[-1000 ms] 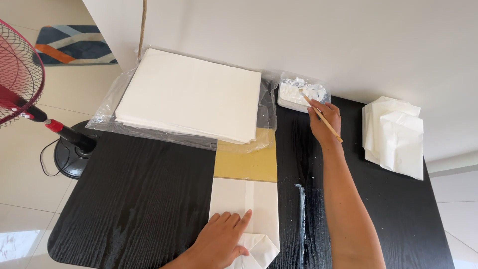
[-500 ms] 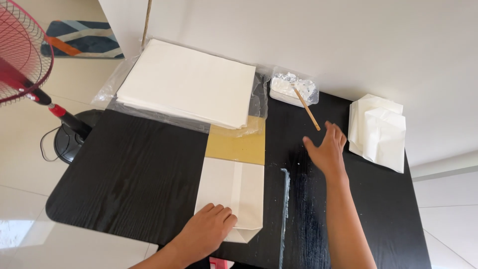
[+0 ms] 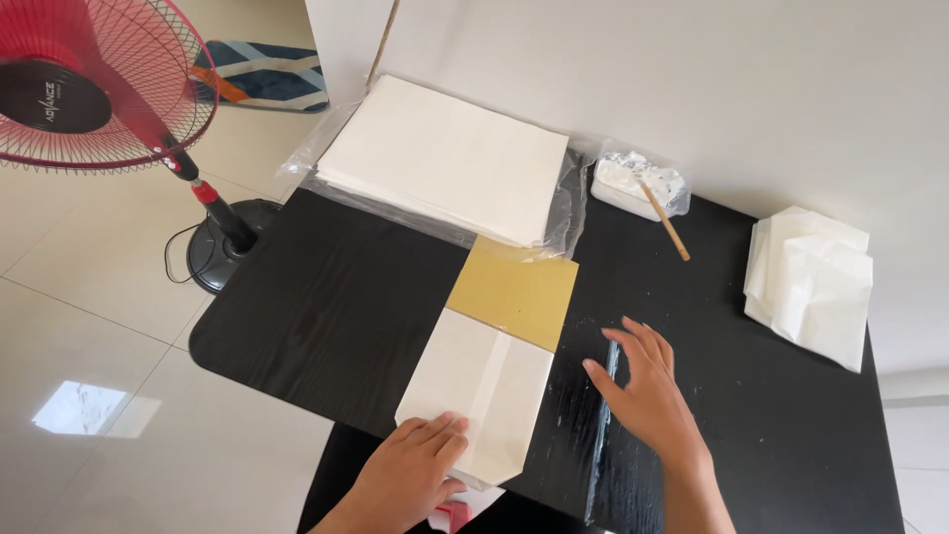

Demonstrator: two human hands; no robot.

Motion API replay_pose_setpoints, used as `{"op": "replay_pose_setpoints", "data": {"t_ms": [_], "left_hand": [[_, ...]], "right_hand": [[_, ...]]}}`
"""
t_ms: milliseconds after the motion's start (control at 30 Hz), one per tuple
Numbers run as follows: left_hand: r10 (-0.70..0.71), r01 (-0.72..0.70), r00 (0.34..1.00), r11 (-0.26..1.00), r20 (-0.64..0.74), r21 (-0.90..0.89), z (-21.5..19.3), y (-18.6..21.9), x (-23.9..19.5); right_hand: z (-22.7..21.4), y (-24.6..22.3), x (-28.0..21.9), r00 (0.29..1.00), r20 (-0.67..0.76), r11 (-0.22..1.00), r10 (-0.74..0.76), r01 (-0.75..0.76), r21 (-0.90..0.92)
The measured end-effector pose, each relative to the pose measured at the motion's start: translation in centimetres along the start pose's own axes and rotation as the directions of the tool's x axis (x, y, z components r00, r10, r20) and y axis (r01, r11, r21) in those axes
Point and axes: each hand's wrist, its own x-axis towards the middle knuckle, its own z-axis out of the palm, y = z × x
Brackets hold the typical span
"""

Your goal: A person is manually assembling paper bags by folding paper sheets and applying glue with a brush.

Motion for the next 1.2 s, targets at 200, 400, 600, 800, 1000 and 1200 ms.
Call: {"op": "replay_pose_setpoints", "data": {"t_ms": [200,400,600,800,1000,1200], "left_hand": [[0.214,-0.199,0.976,0.955,-0.049,0.220,3.5,-1.0,-3.9],[0.258,-0.257,0.966,0.956,0.012,0.144,2.0,-0.5,-4.9],[0.260,-0.250,0.964,0.957,-0.052,0.147,2.2,-0.1,-4.6],[0.261,-0.252,0.964,0.959,-0.058,0.126,2.0,0.0,-4.0],[0.255,-0.254,0.966,0.967,-0.047,0.017,0.9,-0.6,-2.7],[0.184,-0.277,0.870,0.950,-0.458,-0.144,-8.4,-0.6,-0.9]], "right_hand": [[1.6,-3.8,2.5,0.991,0.121,0.993,-0.056,0.067,-0.093],[6.3,-2.9,11.0,0.990,-0.089,0.979,-0.110,0.092,-0.179],[5.5,-1.9,13.1,0.985,-0.131,0.943,-0.112,0.064,-0.325],[3.5,-2.8,10.4,0.970,-0.220,0.962,-0.103,0.041,-0.270],[0.6,-5.2,2.6,0.910,-0.353,0.973,-0.216,0.170,-0.156],[1.6,-3.1,-4.6,0.860,-0.308,0.913,-0.407,0.397,-0.097]]}}
